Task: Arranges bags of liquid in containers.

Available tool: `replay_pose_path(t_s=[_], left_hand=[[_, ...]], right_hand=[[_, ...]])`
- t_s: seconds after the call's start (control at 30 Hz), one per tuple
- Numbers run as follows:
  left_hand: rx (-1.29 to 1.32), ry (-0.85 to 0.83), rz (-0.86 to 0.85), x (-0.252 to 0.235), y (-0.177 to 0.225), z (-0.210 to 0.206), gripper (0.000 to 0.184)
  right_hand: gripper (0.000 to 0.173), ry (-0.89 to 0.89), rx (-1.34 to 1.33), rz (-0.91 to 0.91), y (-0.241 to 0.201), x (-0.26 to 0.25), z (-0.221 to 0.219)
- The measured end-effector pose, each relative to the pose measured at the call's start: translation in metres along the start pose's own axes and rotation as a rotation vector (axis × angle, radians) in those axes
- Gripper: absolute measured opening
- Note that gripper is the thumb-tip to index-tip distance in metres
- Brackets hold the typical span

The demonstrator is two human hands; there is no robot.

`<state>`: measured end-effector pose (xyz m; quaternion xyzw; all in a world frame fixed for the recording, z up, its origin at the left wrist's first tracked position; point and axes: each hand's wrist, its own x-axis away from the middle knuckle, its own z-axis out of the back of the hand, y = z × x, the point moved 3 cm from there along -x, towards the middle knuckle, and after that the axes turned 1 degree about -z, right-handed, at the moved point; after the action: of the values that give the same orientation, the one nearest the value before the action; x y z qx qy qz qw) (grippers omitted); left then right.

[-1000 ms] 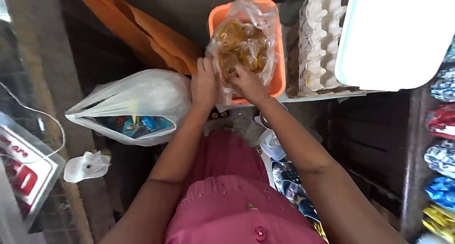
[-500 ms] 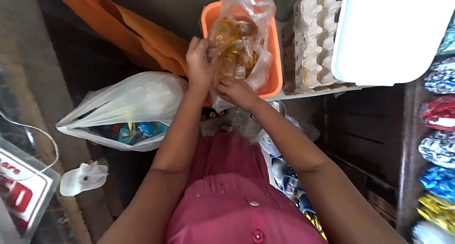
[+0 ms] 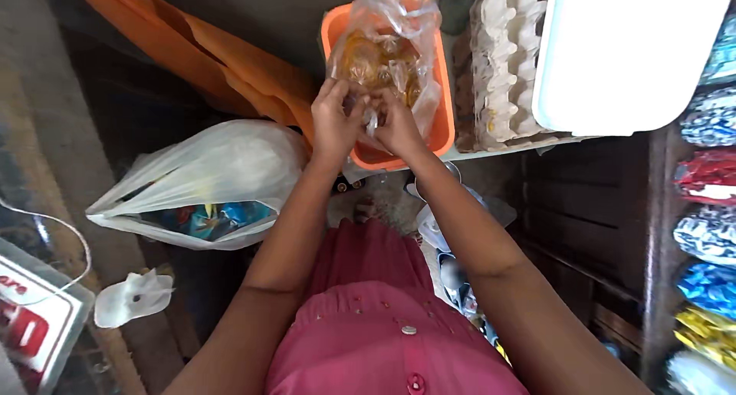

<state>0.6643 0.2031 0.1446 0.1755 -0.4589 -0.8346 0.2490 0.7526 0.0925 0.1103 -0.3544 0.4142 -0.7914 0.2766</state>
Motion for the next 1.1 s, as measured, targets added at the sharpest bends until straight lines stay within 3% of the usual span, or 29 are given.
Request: replay_pose_path(t_s=[0.13,0.37,0.47,0.6,0.7,0.77,0.87,0.93,1.0,1.1], left_hand=[[0.049,-0.09,0.04,0.009,0.0,-0.002,0.021],[0.111,-0.159,-0.088,0.018,-0.007,0.001,0.019],[0.151,-0.144,-0.008,0.024,-0.011,0.003,0.031],[-0.002,-0.293,0.095,0.033,-0.017,0.007,0.052],[-0.084,-0.435,0.159,0.042,-0.019,0.007,0.053],[-0.12,-0.379,0.085,0.048,-0.017,0.01,0.044],[-0.112,-0.298,-0.211,0.06,-0.011,0.018,0.036],[-0.095,-0.353,-0.39,0.066,-0.008,0.02,0.039],[-0.105,-0.417,-0.448,0.072,-0.006,0.019,0.049],[-0.151,-0.362,-0.416,0.079,-0.008,0.019,0.058]], right_hand=[[0.081,-0.001,0.038,0.126,-0.001,0.0,-0.004],[0.037,-0.087,0.201,0.256,-0.007,-0.007,0.001],[0.026,-0.113,0.243,0.231,-0.013,-0.009,0.005],[0.028,-0.122,0.257,0.167,-0.013,-0.013,0.013],[0.032,-0.117,0.249,0.137,-0.015,-0.016,0.019],[0.035,-0.102,0.243,0.121,-0.017,-0.017,0.023],[0.028,-0.062,0.177,0.122,-0.013,-0.019,0.029],[0.022,-0.021,0.113,0.154,-0.014,-0.02,0.034],[0.019,0.023,0.061,0.189,-0.02,-0.02,0.04],[0.016,0.115,0.02,0.244,-0.035,-0.017,0.051]])
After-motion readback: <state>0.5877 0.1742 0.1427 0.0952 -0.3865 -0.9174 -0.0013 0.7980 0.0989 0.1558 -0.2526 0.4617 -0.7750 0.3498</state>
